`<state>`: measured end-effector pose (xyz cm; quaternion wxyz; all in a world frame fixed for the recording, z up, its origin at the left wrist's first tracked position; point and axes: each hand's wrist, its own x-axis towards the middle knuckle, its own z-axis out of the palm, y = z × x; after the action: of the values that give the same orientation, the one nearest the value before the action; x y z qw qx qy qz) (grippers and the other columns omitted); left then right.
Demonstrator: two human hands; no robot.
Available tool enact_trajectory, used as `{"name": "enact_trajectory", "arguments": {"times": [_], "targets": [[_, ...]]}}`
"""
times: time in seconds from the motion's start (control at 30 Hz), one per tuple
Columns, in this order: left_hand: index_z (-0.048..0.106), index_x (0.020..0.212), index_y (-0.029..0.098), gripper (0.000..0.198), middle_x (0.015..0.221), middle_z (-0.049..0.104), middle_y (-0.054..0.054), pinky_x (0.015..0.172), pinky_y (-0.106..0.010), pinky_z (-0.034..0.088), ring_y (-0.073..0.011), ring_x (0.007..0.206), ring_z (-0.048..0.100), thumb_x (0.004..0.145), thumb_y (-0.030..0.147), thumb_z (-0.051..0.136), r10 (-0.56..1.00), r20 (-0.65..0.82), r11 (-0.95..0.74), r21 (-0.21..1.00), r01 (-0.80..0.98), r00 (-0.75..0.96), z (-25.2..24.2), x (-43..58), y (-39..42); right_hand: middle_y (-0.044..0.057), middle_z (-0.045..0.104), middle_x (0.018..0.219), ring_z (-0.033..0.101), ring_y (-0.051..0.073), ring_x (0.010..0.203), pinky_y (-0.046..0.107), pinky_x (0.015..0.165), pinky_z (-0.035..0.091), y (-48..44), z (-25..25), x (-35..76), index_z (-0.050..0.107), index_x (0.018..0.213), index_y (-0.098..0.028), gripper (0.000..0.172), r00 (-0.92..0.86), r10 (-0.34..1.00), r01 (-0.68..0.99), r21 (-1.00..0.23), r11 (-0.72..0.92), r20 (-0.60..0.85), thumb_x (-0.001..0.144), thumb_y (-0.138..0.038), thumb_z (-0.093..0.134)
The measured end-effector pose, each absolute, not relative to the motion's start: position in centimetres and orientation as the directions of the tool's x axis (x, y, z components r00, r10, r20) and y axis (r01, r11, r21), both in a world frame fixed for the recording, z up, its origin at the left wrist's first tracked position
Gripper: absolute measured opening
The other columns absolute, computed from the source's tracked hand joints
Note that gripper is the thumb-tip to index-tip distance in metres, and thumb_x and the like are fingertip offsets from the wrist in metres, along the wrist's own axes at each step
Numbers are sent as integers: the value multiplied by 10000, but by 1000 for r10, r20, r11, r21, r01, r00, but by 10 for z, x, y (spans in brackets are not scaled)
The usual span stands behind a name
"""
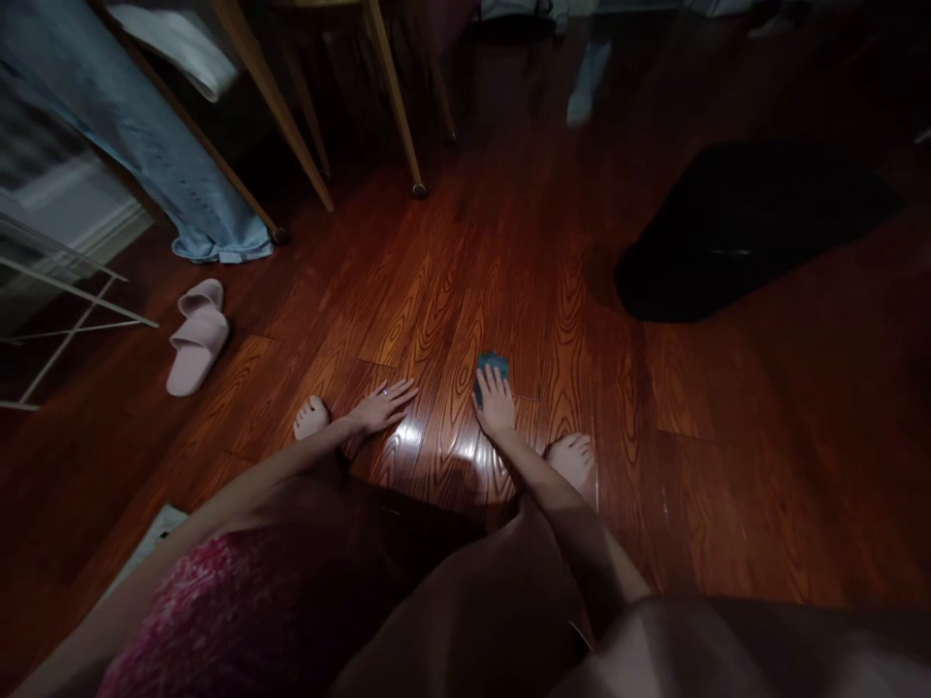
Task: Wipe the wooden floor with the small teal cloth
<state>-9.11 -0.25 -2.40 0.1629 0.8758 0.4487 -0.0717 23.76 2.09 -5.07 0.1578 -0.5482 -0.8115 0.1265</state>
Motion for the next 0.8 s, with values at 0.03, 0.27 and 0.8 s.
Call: {"name": "enact_trajectory", "arguments": {"times": [0.03,0.27,0.8], "targets": [[127,1660,304,635,1717,110,-50,1256,-527,112,-250,1574,152,1073,419,341,764,-272,-543,220,811,585,-24,-91,-3,166,278,1672,179,322,1563,601,1222,242,19,-54,240,234,1631,-127,638,-272,954,874,-384,299,124,1040,-347,332],[147,1657,299,621,1717,119,-49,1257,-522,108,-239,1577,136,1079,440,324,763,-290,-533,225,816,578,-19,-91,-4,176,295,1658,235,367,1540,593,1190,320,-35,-71,222,320,1608,-143,735,-513,853,817,-359,451,-95,904,-237,504],[137,1658,304,631,1720,105,-33,1264,-507,77,-232,1579,122,1072,415,343,763,-312,-522,218,825,566,-17,-89,-3,210,160,1687,186,341,1555,497,1215,283,-17,-18,215,253,1612,-48,755,-324,806,945,-126,303,-496,901,-165,477]]}}
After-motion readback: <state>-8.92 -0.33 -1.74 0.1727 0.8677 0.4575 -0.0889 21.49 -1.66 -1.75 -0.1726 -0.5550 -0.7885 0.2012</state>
